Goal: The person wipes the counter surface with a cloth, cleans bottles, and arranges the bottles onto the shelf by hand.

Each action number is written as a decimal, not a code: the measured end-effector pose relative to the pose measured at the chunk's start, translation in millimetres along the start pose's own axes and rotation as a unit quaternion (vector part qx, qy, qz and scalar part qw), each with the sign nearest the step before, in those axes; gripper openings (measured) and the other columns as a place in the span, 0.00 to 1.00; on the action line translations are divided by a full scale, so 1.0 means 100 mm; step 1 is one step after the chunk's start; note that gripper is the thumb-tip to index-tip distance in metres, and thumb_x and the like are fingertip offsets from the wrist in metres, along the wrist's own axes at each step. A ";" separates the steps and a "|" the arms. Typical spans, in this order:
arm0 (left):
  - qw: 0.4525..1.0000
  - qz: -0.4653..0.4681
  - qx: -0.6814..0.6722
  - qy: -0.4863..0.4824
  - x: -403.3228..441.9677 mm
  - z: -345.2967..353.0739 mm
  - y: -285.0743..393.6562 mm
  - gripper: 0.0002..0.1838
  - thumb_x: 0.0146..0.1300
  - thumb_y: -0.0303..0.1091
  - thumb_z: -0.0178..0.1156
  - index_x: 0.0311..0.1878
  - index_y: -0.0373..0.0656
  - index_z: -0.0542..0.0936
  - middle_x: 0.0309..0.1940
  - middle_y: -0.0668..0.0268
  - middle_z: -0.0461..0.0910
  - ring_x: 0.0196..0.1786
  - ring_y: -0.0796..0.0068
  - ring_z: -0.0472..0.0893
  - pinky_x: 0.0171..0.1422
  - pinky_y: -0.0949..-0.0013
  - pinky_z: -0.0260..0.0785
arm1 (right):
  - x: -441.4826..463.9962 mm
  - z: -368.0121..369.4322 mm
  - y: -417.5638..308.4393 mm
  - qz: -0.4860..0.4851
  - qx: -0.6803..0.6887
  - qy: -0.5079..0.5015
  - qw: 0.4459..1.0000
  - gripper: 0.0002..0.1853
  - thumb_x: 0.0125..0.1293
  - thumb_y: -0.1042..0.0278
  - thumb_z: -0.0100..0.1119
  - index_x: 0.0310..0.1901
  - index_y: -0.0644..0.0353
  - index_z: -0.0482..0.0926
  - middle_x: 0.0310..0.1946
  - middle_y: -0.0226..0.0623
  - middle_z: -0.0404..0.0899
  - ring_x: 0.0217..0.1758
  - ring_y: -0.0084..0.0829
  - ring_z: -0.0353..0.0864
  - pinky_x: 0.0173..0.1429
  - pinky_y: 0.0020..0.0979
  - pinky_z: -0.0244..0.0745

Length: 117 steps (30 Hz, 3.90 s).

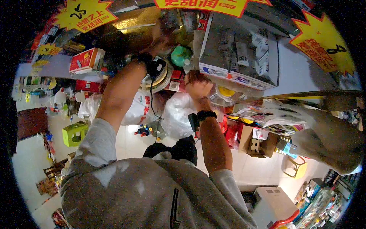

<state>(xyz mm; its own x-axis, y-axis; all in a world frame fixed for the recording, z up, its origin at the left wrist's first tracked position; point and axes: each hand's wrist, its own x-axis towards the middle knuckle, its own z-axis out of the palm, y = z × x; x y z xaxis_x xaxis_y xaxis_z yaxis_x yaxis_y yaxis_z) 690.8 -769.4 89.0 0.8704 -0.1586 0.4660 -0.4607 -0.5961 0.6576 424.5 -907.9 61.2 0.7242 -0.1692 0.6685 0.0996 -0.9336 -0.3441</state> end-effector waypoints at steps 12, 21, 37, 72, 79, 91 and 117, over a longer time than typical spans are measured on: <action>0.993 -0.026 -0.108 -0.044 -1.92 -1.22 0.42 0.16 0.68 0.39 0.63 0.53 0.39 0.79 0.40 0.54 0.87 0.44 0.54 0.88 0.45 0.57 0.78 | -0.03 -0.02 0.02 -0.028 -0.039 -0.010 0.999 0.05 0.61 0.60 0.64 0.30 0.47 0.80 0.24 0.33 0.81 0.24 0.43 0.81 0.31 0.43 0.77; 0.792 -0.434 0.198 -0.382 -7.33 -4.02 -0.22 0.23 0.68 0.40 0.61 0.63 0.42 0.75 0.52 0.46 0.83 0.57 0.43 0.81 0.62 0.49 0.73 | -0.41 0.07 -0.01 0.067 -0.193 -0.111 0.973 0.12 0.63 0.54 0.58 0.30 0.51 0.83 0.24 0.40 0.83 0.29 0.45 0.84 0.34 0.48 0.79; 0.650 -0.660 0.002 -0.377 -10.13 -5.48 -0.38 0.18 0.67 0.37 0.62 0.57 0.40 0.77 0.43 0.52 0.83 0.45 0.56 0.80 0.50 0.56 0.74 | -3.97 0.17 -2.98 -0.129 0.171 -0.639 0.738 0.14 0.60 0.60 0.55 0.34 0.63 0.84 0.30 0.54 0.83 0.37 0.54 0.85 0.42 0.53 0.79; 0.774 -0.466 -0.074 -0.422 -7.96 -4.01 -2.85 0.12 0.61 0.26 0.65 0.48 0.41 0.80 0.30 0.62 0.83 0.31 0.72 0.84 0.40 0.68 0.78 | -6.69 0.33 -2.29 0.439 0.078 -0.567 0.693 0.15 0.53 0.71 0.63 0.44 0.59 0.78 0.38 0.51 0.83 0.46 0.55 0.83 0.49 0.48 0.78; 0.740 -0.427 -0.111 -0.507 -8.44 -2.70 -3.53 0.12 0.57 0.28 0.63 0.46 0.42 0.81 0.30 0.62 0.84 0.34 0.65 0.84 0.44 0.64 0.76 | -7.36 1.65 -2.78 0.462 0.072 -0.577 0.670 0.33 0.54 0.69 0.67 0.64 0.56 0.69 0.51 0.49 0.80 0.55 0.50 0.81 0.58 0.43 0.78; 0.685 -0.464 -0.099 -0.553 -10.21 -1.44 -4.64 0.14 0.68 0.35 0.59 0.52 0.38 0.78 0.36 0.57 0.85 0.38 0.69 0.87 0.42 0.68 0.79 | -8.20 3.03 -2.30 0.353 0.102 -0.549 0.751 0.50 0.53 0.83 0.63 0.78 0.48 0.52 0.76 0.48 0.57 0.72 0.58 0.64 0.73 0.48 0.68; 0.797 -0.260 -0.076 -0.541 -8.35 -2.07 -3.03 0.42 0.50 0.40 0.78 0.67 0.38 0.69 0.60 0.51 0.77 0.63 0.52 0.76 0.67 0.57 0.69 | -6.49 1.16 -2.24 0.406 0.233 -0.538 0.701 0.31 0.47 0.50 0.80 0.49 0.61 0.82 0.42 0.43 0.87 0.47 0.39 0.86 0.52 0.38 0.80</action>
<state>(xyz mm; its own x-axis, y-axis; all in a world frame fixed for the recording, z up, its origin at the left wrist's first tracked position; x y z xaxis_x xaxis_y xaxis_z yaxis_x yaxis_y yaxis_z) 68.0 -292.8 -376.7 0.5530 -0.5560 -0.6205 0.0658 -0.7132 0.6978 11.6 -552.4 -372.2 0.7416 -0.0151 -0.6707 -0.6135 -0.4196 -0.6690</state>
